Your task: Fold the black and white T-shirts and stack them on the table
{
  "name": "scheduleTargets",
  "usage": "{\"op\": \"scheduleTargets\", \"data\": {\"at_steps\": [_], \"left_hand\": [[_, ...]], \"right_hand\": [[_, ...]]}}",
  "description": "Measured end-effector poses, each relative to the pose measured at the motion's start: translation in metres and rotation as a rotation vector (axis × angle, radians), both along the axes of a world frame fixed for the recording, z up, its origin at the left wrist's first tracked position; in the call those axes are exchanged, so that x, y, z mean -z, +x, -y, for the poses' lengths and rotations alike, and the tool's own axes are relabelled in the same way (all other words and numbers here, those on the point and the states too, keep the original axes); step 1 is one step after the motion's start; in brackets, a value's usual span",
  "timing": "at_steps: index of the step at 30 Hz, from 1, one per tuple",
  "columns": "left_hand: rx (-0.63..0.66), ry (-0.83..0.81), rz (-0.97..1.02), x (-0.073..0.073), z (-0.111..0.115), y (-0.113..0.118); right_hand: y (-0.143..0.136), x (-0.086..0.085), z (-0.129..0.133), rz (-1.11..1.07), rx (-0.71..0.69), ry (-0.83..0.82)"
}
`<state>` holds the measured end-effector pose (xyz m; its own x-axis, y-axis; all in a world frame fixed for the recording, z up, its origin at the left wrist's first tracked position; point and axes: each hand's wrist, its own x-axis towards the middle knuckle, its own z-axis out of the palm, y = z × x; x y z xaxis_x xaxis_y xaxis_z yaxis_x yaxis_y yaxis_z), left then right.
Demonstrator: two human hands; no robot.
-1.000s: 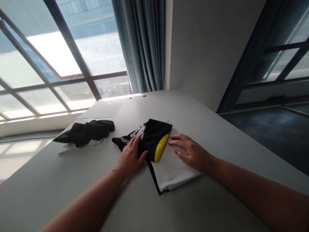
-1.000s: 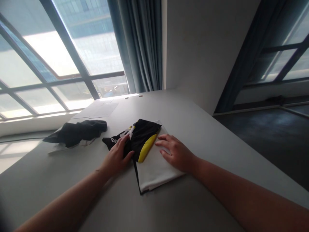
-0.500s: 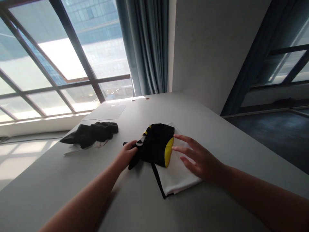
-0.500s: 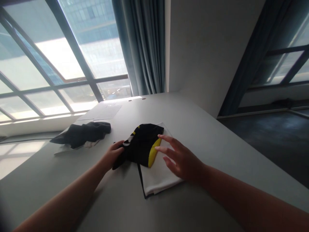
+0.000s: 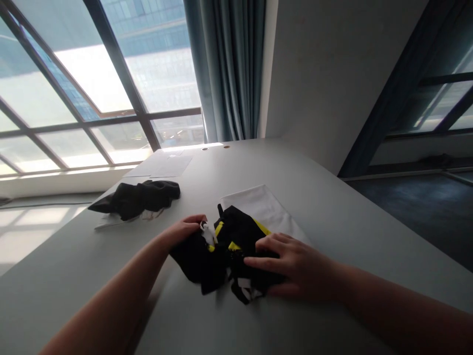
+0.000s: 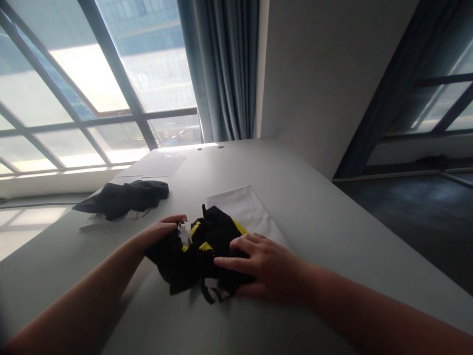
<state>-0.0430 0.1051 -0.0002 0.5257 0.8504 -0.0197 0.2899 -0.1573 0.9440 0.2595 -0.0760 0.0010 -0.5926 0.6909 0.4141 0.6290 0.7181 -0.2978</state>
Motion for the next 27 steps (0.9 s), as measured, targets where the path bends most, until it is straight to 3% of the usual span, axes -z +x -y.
{"op": "scheduleTargets", "data": {"at_steps": [4, 7, 10, 12, 14, 15, 18, 21, 24, 27], "left_hand": [[-0.381, 0.331, -0.503, 0.010, -0.041, -0.017], [-0.523, 0.633, -0.711, 0.002, -0.045, -0.028], [-0.467, 1.001, -0.685, -0.009, -0.022, -0.021], [-0.255, 1.172, -0.599, -0.012, 0.005, -0.004], [0.118, 1.171, -0.559, -0.009, 0.034, 0.017], [0.230, 1.132, -0.574, -0.007, 0.045, 0.027], [0.332, 1.012, -0.675, 0.001, 0.064, 0.047], [0.388, 0.939, -0.802, 0.000, 0.059, 0.046], [0.277, 0.948, -0.860, -0.013, 0.041, 0.028], [-0.093, 0.924, -0.678, -0.041, 0.020, 0.000]], "right_hand": [[-0.002, 0.003, -0.001, -0.110, 0.027, -0.030], [0.007, 0.008, -0.005, -0.340, 0.220, 0.037], [0.018, 0.011, -0.011, -0.669, 0.575, 0.187], [0.021, 0.010, -0.012, -0.773, 0.714, 0.279], [0.016, 0.007, -0.007, -0.673, 0.678, 0.335], [0.011, 0.006, -0.004, -0.552, 0.599, 0.350], [-0.004, 0.005, 0.003, -0.148, 0.313, 0.323], [-0.008, 0.006, 0.003, -0.042, 0.276, 0.268], [-0.002, 0.005, 0.002, -0.110, 0.284, 0.367], [0.003, 0.004, 0.003, -0.109, 0.162, 0.396]]}}
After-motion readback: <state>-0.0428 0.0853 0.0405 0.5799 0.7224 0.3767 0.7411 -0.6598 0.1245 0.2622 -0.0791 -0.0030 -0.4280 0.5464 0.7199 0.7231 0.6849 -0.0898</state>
